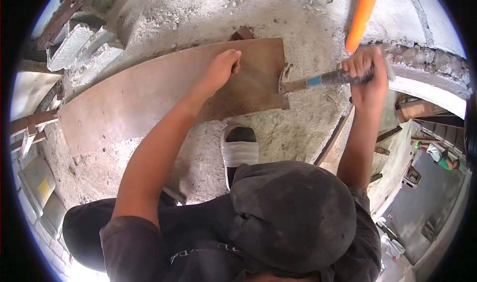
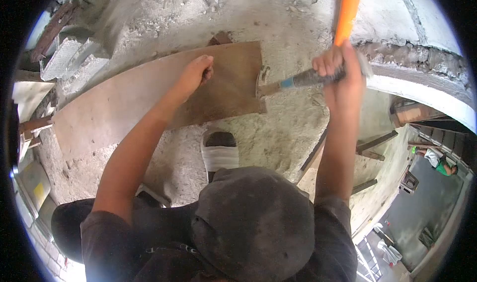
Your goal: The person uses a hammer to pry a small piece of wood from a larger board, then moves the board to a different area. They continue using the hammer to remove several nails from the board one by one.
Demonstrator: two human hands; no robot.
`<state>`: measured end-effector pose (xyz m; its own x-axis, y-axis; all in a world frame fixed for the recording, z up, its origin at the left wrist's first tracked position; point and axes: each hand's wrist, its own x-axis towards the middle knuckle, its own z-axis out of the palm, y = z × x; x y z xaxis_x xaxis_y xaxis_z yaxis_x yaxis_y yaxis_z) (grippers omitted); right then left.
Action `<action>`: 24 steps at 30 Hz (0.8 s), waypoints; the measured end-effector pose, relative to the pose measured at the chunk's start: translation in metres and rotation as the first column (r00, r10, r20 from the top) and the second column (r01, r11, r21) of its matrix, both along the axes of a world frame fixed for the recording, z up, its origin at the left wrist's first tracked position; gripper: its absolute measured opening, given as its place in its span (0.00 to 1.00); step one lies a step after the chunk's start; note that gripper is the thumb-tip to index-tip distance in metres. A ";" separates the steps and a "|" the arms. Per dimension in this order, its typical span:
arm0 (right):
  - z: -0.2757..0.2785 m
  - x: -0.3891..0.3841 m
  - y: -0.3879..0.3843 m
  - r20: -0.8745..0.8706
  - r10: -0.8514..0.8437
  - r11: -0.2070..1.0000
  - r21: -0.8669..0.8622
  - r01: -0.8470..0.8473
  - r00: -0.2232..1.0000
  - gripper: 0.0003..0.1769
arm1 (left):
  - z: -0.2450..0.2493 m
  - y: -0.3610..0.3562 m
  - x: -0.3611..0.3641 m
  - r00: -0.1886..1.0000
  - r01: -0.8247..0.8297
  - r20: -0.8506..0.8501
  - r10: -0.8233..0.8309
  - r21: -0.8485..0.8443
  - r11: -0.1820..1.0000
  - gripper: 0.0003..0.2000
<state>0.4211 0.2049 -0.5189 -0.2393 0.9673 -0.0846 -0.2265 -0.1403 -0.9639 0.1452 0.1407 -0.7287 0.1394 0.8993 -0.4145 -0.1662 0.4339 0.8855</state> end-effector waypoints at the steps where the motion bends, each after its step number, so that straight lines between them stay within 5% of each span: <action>1: 0.004 0.008 -0.014 0.057 -0.093 0.994 0.054 0.090 0.994 0.21 | 0.002 0.003 -0.003 1.000 0.004 0.001 -0.004 0.003 1.000 0.18; 3: 0.006 0.042 -0.039 0.079 -0.164 0.976 0.155 0.150 0.983 0.21 | 0.004 0.008 -0.007 0.996 -0.021 -0.084 0.013 -0.090 0.996 0.17; 7: -0.012 0.090 -0.064 -0.049 -0.328 0.864 0.389 0.321 0.943 0.25 | -0.004 0.030 -0.009 0.978 0.022 -0.205 -0.024 -0.015 1.000 0.19; 9: -0.035 0.086 -0.071 0.075 -0.416 0.767 0.564 0.306 0.906 0.25 | 0.004 0.044 -0.007 0.819 0.171 -0.571 -0.061 0.141 0.975 0.21; 10: -0.051 0.083 -0.078 0.071 -0.498 0.733 0.568 0.376 0.864 0.24 | 0.015 0.047 -0.003 0.821 0.176 -0.567 -0.067 0.140 0.974 0.21; 11: -0.079 0.109 -0.089 -0.052 -0.461 0.781 0.450 0.433 0.886 0.20 | 0.030 0.050 0.002 0.741 0.235 -0.667 -0.082 0.142 0.962 0.23; 13: -0.105 0.109 -0.115 0.037 -0.617 0.749 0.332 0.573 0.786 0.15 | 0.036 0.059 0.006 0.649 0.288 -0.757 -0.077 0.151 0.946 0.25; 17: -0.105 0.133 -0.184 0.209 -0.559 0.829 0.148 0.539 0.802 0.19 | 0.014 0.078 -0.010 0.400 0.398 -0.916 -0.021 0.154 0.904 0.28; 19: -0.094 0.127 -0.215 0.180 -0.415 0.850 -0.272 0.451 0.892 0.42 | 0.008 0.085 -0.028 0.326 0.413 -0.945 0.025 0.166 0.896 0.28; 20: -0.090 0.121 -0.224 0.177 -0.419 0.848 -0.274 0.453 0.891 0.42 | 0.005 0.087 -0.039 0.303 0.440 -0.950 -0.077 0.068 0.896 0.30; 22: -0.087 0.102 -0.238 0.259 -0.200 0.926 -0.266 0.269 0.945 0.64 | 0.003 0.086 -0.052 0.276 0.465 -0.944 -0.180 -0.033 0.885 0.32; 24: -0.088 0.092 -0.243 0.139 -0.172 0.915 -0.343 0.210 0.975 0.68 | 0.001 0.088 -0.059 0.236 0.471 -0.907 -0.350 -0.208 0.857 0.36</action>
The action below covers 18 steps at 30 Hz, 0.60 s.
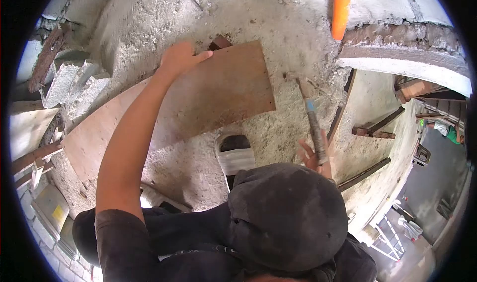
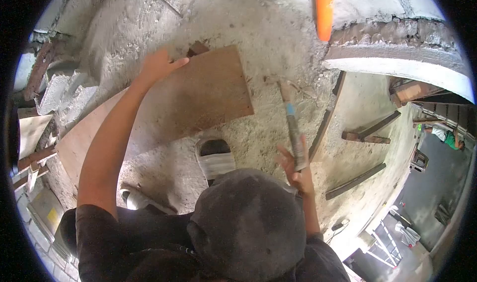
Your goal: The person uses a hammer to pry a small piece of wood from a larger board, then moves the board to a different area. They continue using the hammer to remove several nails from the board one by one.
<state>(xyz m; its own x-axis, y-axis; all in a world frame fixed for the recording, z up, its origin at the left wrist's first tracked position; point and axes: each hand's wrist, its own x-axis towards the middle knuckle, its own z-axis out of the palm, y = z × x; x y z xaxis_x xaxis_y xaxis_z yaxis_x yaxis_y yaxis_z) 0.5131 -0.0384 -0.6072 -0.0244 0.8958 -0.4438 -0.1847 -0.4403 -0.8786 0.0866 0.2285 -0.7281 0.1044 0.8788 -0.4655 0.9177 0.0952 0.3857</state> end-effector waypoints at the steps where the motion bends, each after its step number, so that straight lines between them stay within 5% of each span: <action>1: -0.001 -0.001 0.000 -0.130 0.019 0.999 -0.046 -0.025 0.991 0.72 | -0.001 -0.002 -0.001 1.000 0.003 0.000 -0.003 0.007 1.000 0.36; 2: -0.024 0.016 -0.003 -0.360 0.093 0.994 -0.025 -0.110 0.928 0.66 | -0.008 -0.008 -0.001 0.998 -0.029 0.059 0.024 0.093 0.995 0.37; 3: -0.039 0.018 0.001 -0.358 0.090 0.995 -0.017 -0.103 0.930 0.66 | -0.010 -0.009 0.001 0.992 -0.064 0.121 0.043 0.177 0.982 0.38; 5: -0.064 0.013 0.017 -0.331 -0.089 0.913 -0.403 -0.056 0.939 0.56 | -0.007 -0.010 0.004 0.983 -0.097 0.169 0.076 0.120 0.988 0.38; 6: -0.073 0.009 0.026 -0.175 -0.147 0.843 -0.537 0.031 0.973 0.42 | -0.008 -0.012 0.003 0.970 -0.136 0.210 0.122 0.053 0.989 0.38; 10: -0.100 -0.001 0.075 -0.328 -0.105 0.900 -0.434 -0.051 0.939 0.29 | -0.012 -0.017 0.002 0.942 -0.168 0.314 0.117 0.141 0.976 0.38; 13: -0.097 -0.012 0.107 -0.164 -0.147 0.815 -0.579 0.025 0.975 0.17 | -0.012 -0.013 0.000 0.973 -0.136 0.205 0.103 0.154 0.979 0.37; 16: -0.071 -0.008 0.117 0.267 0.121 0.903 -0.429 0.006 0.956 0.15 | -0.014 -0.019 0.004 0.968 -0.159 0.222 0.118 0.176 0.971 0.37; 18: -0.031 -0.020 0.125 0.453 0.155 0.937 -0.348 0.014 0.878 0.15 | -0.001 -0.019 0.006 0.961 -0.198 0.199 0.190 0.023 0.980 0.37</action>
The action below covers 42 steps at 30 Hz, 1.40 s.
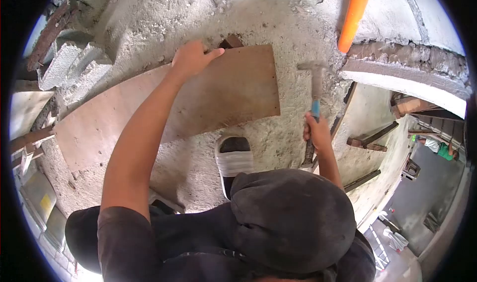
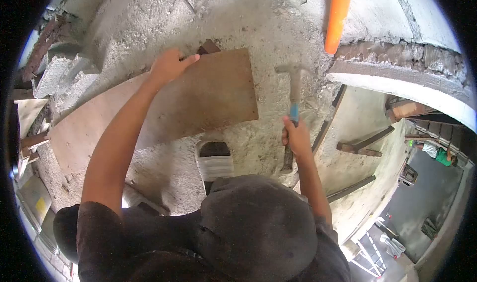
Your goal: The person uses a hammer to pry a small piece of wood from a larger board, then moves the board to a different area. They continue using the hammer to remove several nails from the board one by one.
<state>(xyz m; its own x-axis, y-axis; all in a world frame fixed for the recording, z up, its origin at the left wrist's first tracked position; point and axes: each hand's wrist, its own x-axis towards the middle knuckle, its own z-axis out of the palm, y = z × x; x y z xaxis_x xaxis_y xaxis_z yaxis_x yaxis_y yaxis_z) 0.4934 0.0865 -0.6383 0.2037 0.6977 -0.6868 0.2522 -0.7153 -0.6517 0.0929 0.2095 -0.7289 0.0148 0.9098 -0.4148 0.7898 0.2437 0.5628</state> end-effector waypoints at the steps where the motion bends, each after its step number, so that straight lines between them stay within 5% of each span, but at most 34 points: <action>1: 0.012 -0.004 0.004 0.178 0.060 0.994 0.085 -0.076 0.982 0.15 | -0.009 0.001 0.002 1.000 -0.007 0.007 0.007 -0.007 1.000 0.37; 3: 0.013 0.000 0.005 0.209 0.046 0.976 0.197 -0.088 0.977 0.15 | -0.024 0.003 0.008 0.997 0.077 -0.026 -0.073 0.268 0.960 0.38; 5: 0.014 -0.007 0.016 0.131 0.210 0.853 0.460 -0.247 0.969 0.15 | 0.001 0.011 0.023 0.995 0.095 -0.046 -0.088 0.176 0.980 0.39; 6: 0.017 -0.009 0.022 0.200 0.322 0.855 0.358 -0.375 0.925 0.14 | 0.009 0.015 0.029 0.991 0.118 -0.069 -0.113 0.084 0.989 0.40; 13: -0.011 -0.043 0.029 -0.057 0.257 0.966 0.047 -0.254 0.965 0.23 | -0.009 0.010 0.039 0.995 0.002 -0.103 0.010 0.114 0.993 0.40; 14: -0.011 -0.043 0.035 -0.056 0.263 0.964 0.043 -0.261 0.963 0.23 | -0.013 0.011 0.039 0.996 0.006 -0.089 0.008 0.154 0.988 0.40; 16: -0.002 -0.047 0.039 0.273 0.341 0.880 0.244 -0.408 0.899 0.31 | -0.015 0.009 0.042 0.998 0.018 -0.069 -0.006 0.171 0.985 0.39; 20: -0.042 -0.027 0.032 0.498 0.407 0.797 0.216 -0.564 0.766 0.37 | -0.011 0.011 0.037 0.999 0.010 -0.054 -0.005 0.096 0.995 0.38; 23: -0.033 -0.026 0.047 0.472 0.436 0.822 0.136 -0.553 0.766 0.35 | -0.010 0.020 0.033 0.998 -0.011 -0.055 0.019 0.142 0.990 0.37; 27: -0.006 -0.041 0.035 0.264 0.309 0.894 0.248 -0.374 0.914 0.39 | -0.005 0.015 0.039 0.999 -0.007 -0.035 0.007 -0.010 1.000 0.37; 28: -0.029 -0.038 0.030 0.444 0.338 0.797 0.335 -0.503 0.830 0.36 | -0.009 0.014 0.039 0.999 -0.004 -0.036 0.004 -0.005 1.000 0.37; 31: -0.043 -0.042 0.039 0.379 0.350 0.875 0.196 -0.444 0.857 0.36 | -0.005 0.021 0.036 0.999 0.019 -0.045 -0.014 0.120 0.993 0.36; 33: -0.022 -0.041 0.044 0.405 0.345 0.867 0.208 -0.453 0.847 0.38 | -0.007 0.015 0.040 0.998 0.042 -0.054 -0.039 0.056 0.998 0.37; 36: -0.023 -0.040 0.037 0.386 0.327 0.756 0.441 -0.484 0.863 0.39 | -0.014 0.012 0.042 0.999 -0.042 -0.014 0.044 0.113 0.993 0.37; 39: -0.063 -0.033 0.035 0.523 0.359 0.772 0.299 -0.561 0.773 0.40 | -0.012 0.015 0.038 0.999 0.039 -0.031 -0.035 0.146 0.989 0.37; 42: -0.018 -0.052 0.054 0.482 0.330 0.823 0.274 -0.497 0.812 0.40 | -0.013 0.012 0.041 0.998 -0.009 -0.056 0.014 0.095 0.995 0.37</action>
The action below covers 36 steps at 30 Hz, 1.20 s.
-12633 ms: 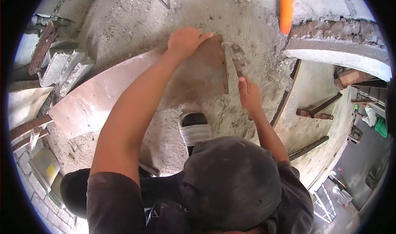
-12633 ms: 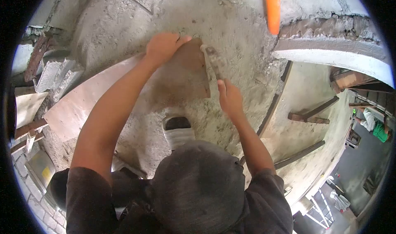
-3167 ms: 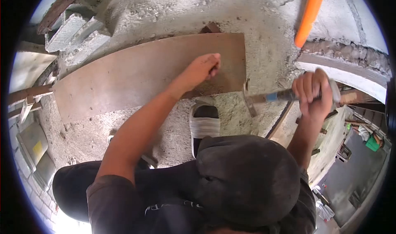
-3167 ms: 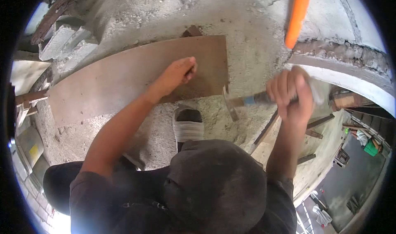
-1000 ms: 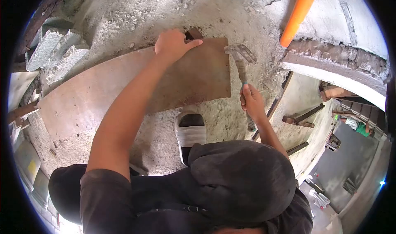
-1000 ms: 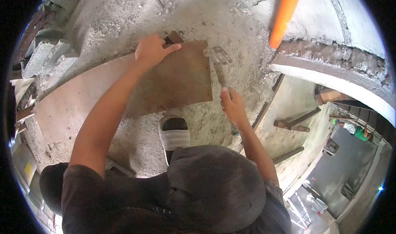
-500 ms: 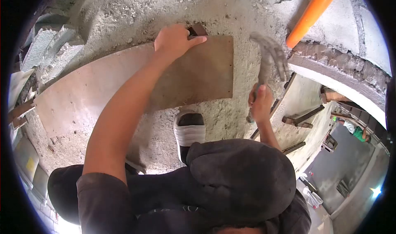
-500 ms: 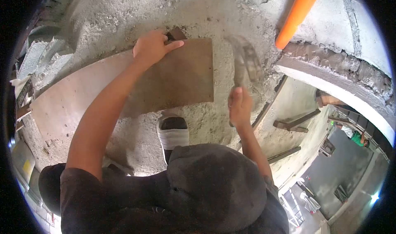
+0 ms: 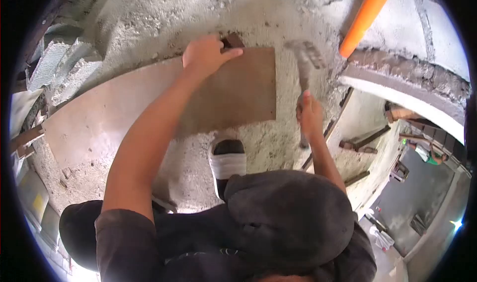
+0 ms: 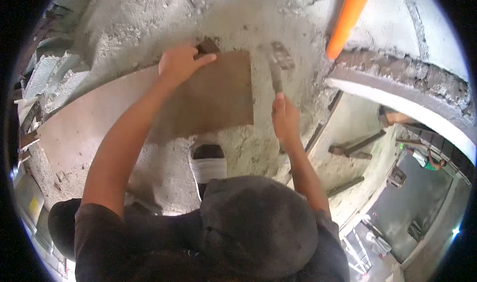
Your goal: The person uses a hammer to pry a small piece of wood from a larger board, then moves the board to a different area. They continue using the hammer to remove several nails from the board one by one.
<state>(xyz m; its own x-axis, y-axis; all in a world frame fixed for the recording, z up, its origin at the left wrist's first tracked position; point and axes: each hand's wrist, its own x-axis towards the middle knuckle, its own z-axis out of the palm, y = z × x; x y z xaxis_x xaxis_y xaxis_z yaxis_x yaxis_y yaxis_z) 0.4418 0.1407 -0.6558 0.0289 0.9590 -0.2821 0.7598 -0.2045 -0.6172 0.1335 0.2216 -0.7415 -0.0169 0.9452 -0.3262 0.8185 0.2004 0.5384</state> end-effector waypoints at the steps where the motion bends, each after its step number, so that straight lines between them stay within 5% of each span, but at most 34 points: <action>1: 0.003 0.006 -0.001 -0.037 -0.050 0.998 -0.049 0.048 0.998 0.40 | -0.003 -0.003 0.002 1.000 0.006 0.003 -0.006 -0.012 1.000 0.37; 3: -0.017 0.020 -0.017 -0.077 -0.053 0.994 -0.097 0.045 0.996 0.40 | -0.005 0.001 0.001 1.000 -0.022 0.019 0.022 -0.008 1.000 0.38; 5: -0.045 0.022 -0.024 0.077 0.155 0.988 -0.014 -0.155 0.985 0.39 | -0.009 -0.002 0.002 0.999 -0.011 0.033 0.010 0.026 1.000 0.37; 7: -0.027 0.008 -0.006 0.062 0.153 0.981 0.108 -0.159 0.986 0.39 | -0.003 0.009 -0.002 0.999 -0.022 0.029 0.020 0.082 0.996 0.37; 9: 0.010 -0.001 -0.005 0.019 0.021 0.987 -0.162 -0.018 1.000 0.39 | 0.001 -0.001 0.003 1.000 0.002 -0.021 -0.002 0.023 1.000 0.37; 13: -0.032 0.010 -0.027 -0.010 0.150 0.975 0.166 -0.146 0.989 0.39 | 0.002 -0.002 0.005 1.000 0.022 0.010 -0.021 -0.091 0.996 0.38; 15: -0.034 0.013 -0.008 0.068 0.143 0.988 0.049 -0.146 0.987 0.39 | -0.016 0.002 0.002 0.999 0.014 -0.035 -0.008 0.203 0.979 0.38; 16: -0.014 0.009 0.006 0.065 0.069 0.997 -0.044 -0.066 0.996 0.38 | -0.011 0.008 -0.004 0.999 0.003 -0.046 0.007 0.214 0.977 0.38; 19: 0.014 0.009 0.002 -0.041 -0.015 0.989 -0.151 0.009 0.999 0.39 | 0.003 -0.002 0.003 0.999 0.000 -0.034 0.002 0.034 0.999 0.36; 21: 0.004 0.009 -0.014 -0.201 -0.027 0.999 0.014 0.031 0.979 0.42 | 0.013 -0.002 0.002 1.000 -0.026 0.000 0.026 -0.002 1.000 0.36; 22: -0.033 0.027 -0.020 0.065 0.093 0.984 0.148 -0.102 0.994 0.42 | 0.009 -0.006 0.002 1.000 -0.025 0.003 0.025 -0.008 1.000 0.36; 26: -0.008 0.012 0.004 0.141 0.055 0.998 -0.037 -0.050 0.989 0.42 | 0.016 0.008 -0.004 1.000 0.014 -0.025 -0.015 -0.006 1.000 0.38; 27: -0.005 0.014 -0.009 0.140 0.042 0.998 -0.060 -0.034 0.989 0.42 | 0.016 0.000 0.000 0.998 0.050 -0.019 -0.052 -0.076 0.996 0.39; 29: -0.004 0.013 -0.009 -0.149 -0.044 0.998 -0.043 0.038 0.988 0.43 | 0.013 -0.002 0.001 1.000 0.023 -0.012 -0.024 -0.069 0.997 0.39; 33: -0.056 0.032 -0.025 0.034 0.113 0.992 0.051 -0.114 0.993 0.43 | 0.006 0.001 0.003 0.998 0.007 -0.068 -0.004 0.040 0.999 0.39; 34: -0.038 0.030 -0.012 0.140 0.117 0.992 -0.053 -0.110 0.983 0.43 | 0.010 0.007 0.001 0.997 0.002 -0.074 0.002 0.050 0.999 0.39; 36: -0.016 0.017 -0.019 0.077 0.070 0.996 -0.055 -0.066 0.995 0.43 | 0.012 -0.002 0.003 0.999 0.009 -0.039 -0.011 -0.041 0.999 0.38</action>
<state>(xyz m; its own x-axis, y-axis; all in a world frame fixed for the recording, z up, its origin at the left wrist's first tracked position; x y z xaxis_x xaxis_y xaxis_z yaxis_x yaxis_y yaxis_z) 0.4589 0.1220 -0.6716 -0.0115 0.9433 -0.3318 0.8188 -0.1816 -0.5446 0.1362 0.2197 -0.7293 -0.0209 0.9311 -0.3641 0.8408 0.2134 0.4974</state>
